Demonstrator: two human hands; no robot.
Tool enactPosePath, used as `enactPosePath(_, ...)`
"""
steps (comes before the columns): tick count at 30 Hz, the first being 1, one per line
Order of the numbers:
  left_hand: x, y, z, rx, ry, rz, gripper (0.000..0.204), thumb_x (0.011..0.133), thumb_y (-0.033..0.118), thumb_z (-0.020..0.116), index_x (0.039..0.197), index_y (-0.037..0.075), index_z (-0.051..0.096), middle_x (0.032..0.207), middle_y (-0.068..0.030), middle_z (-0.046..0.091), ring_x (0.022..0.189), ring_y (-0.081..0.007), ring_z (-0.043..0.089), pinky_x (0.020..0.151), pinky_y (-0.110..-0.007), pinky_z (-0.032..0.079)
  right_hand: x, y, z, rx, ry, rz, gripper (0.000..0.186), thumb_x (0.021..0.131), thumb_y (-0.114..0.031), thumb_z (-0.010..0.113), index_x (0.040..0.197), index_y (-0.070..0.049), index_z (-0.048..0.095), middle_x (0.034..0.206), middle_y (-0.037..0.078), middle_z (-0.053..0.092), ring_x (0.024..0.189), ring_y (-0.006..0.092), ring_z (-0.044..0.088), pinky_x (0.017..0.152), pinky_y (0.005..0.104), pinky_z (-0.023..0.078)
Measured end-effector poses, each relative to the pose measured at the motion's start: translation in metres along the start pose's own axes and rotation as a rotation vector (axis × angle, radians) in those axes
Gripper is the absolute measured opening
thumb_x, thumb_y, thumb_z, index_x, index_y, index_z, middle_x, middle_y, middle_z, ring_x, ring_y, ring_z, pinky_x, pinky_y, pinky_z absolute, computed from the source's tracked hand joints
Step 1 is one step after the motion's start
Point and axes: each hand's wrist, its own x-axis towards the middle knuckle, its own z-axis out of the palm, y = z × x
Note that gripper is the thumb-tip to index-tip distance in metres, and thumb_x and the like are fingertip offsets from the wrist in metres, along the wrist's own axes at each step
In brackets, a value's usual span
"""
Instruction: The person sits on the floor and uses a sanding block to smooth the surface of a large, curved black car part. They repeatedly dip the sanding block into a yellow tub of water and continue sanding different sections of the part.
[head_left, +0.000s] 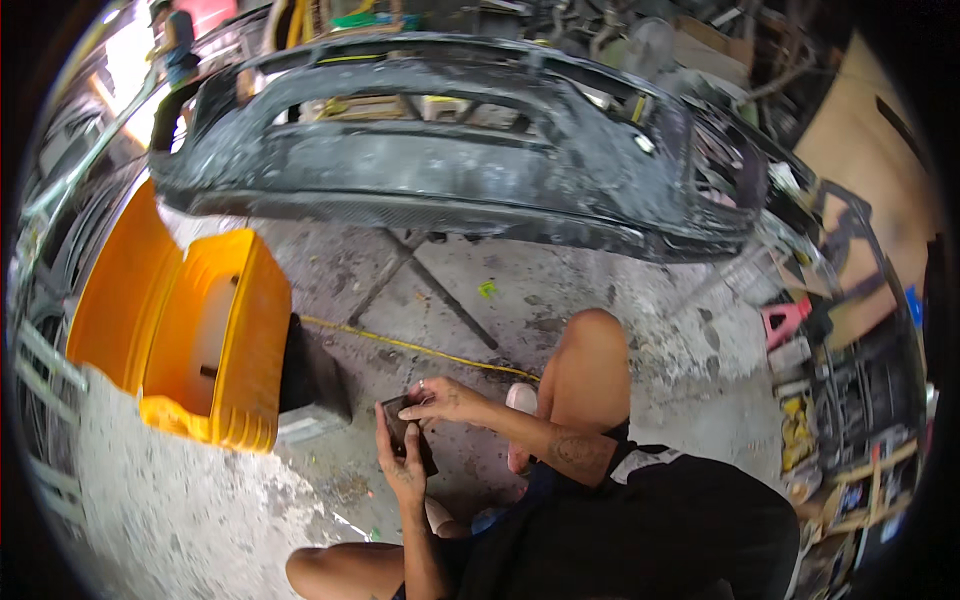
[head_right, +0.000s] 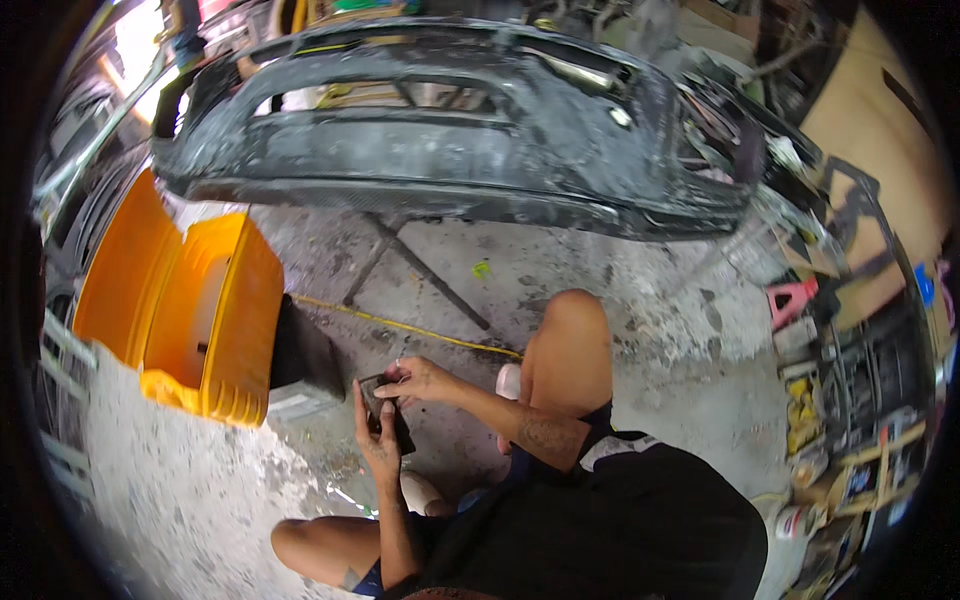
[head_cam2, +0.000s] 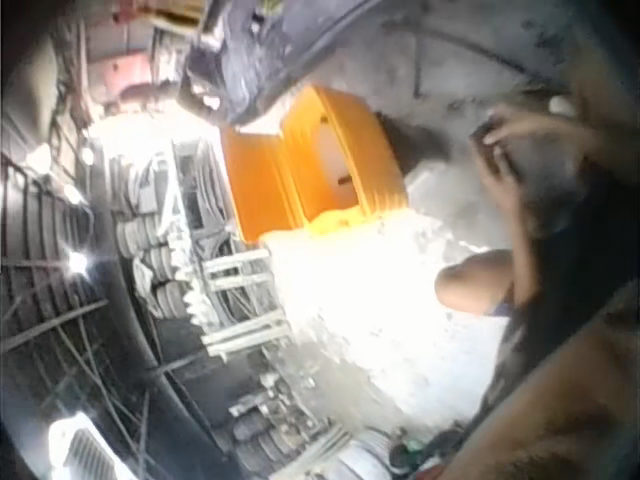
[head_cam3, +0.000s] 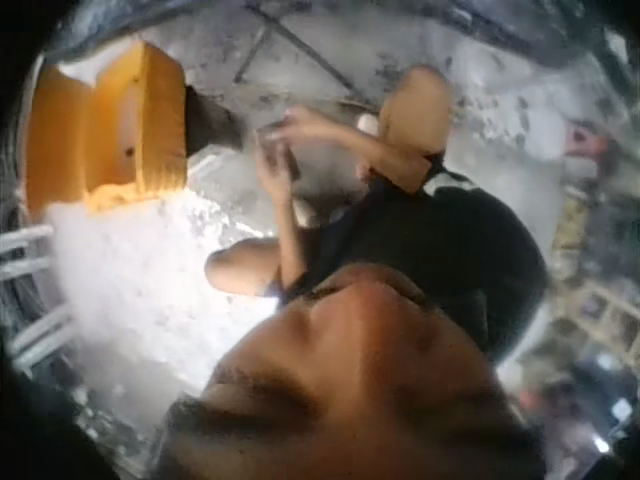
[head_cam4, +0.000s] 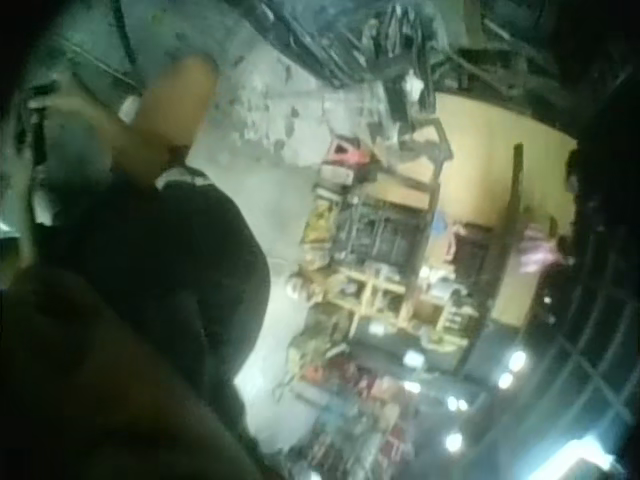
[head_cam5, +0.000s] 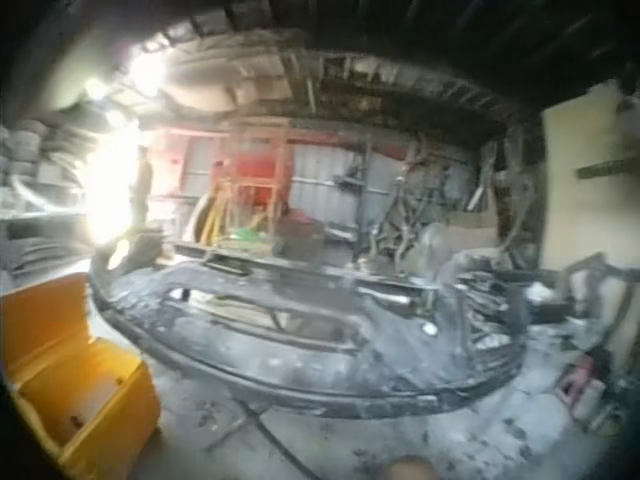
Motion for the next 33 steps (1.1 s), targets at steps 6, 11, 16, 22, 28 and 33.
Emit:
enactPosePath(6, 0.004, 0.007, 0.004, 0.11, -0.001, 0.042, 0.062, 0.101, 0.015, 0.064, 0.158, 0.005, 0.04, 0.145, -0.0221, 0.055, 0.127, -0.0294, 0.056, 0.106, -0.038, 0.045, -0.082, -0.098, -0.072, -0.574, 0.156, -0.451, 0.039, 0.09, -0.037, 0.08, 0.108, -0.003, 0.074, 0.097, 0.009, 0.075, 0.089, 0.016, 0.069, 0.077, 0.033, 0.056)
enactPosePath(11, 0.004, 0.015, 0.011, 0.171, -0.002, 0.105, 0.062, 0.1, 0.013, 0.064, 0.157, 0.006, 0.041, 0.141, -0.0218, 0.056, 0.123, -0.0319, 0.058, 0.104, -0.038, 0.046, -0.203, -0.229, -0.151, -0.608, 0.673, -0.676, 0.023, 0.095, -0.026, 0.075, 0.108, -0.007, 0.076, 0.092, 0.004, 0.076, 0.081, 0.0102, 0.069, 0.071, 0.0274, 0.056)
enactPosePath(16, 0.001, 0.015, 0.018, 0.209, -0.047, 0.136, 0.061, 0.1, 0.013, 0.064, 0.156, 0.005, 0.042, 0.135, -0.0215, 0.058, 0.118, -0.0322, 0.06, 0.101, -0.039, 0.048, -0.239, -0.315, -0.267, -1.381, 0.979, -0.621, 0.032, 0.09, -0.02, 0.076, 0.12, -0.009, 0.074, 0.1, 0.018, 0.073, 0.087, 0.0262, 0.069, 0.08, 0.0373, 0.055)
enactPosePath(22, -0.003, 0.011, 0.021, 0.265, -0.054, 0.165, 0.062, 0.101, 0.019, 0.066, 0.156, 0.005, 0.042, 0.127, -0.0212, 0.06, 0.112, -0.0332, 0.061, 0.096, -0.04, 0.05, -0.24, -0.345, -0.314, -1.318, 0.862, -0.26, 0.026, 0.089, -0.019, 0.076, 0.108, -0.002, 0.077, 0.085, 0.011, 0.074, 0.08, 0.0187, 0.07, 0.075, 0.033, 0.054)
enactPosePath(28, 0.002, -0.006, 0.0, 0.249, 0.016, 0.234, 0.061, 0.098, 0.008, 0.065, 0.155, 0.006, 0.044, 0.124, -0.0189, 0.062, 0.109, -0.0307, 0.062, 0.094, -0.04, 0.05, -0.211, -0.354, -0.204, -1.051, 0.732, -0.771, 0.023, 0.095, -0.016, 0.074, 0.11, 0.0, 0.076, 0.095, 0.002, 0.074, 0.087, 0.0089, 0.066, 0.081, 0.0257, 0.053)
enactPosePath(33, 0.012, -0.011, 0.012, 0.274, -0.036, 0.195, 0.063, 0.092, 0.005, 0.069, 0.151, 0.005, 0.048, 0.112, -0.0224, 0.063, 0.1, -0.0374, 0.062, 0.092, -0.041, 0.05, -0.114, -0.312, -0.094, -1.265, 0.419, -0.865, 0.018, 0.085, -0.005, 0.077, 0.102, -0.001, 0.072, 0.095, 0.005, 0.072, 0.084, 0.0164, 0.065, 0.081, 0.0298, 0.054)
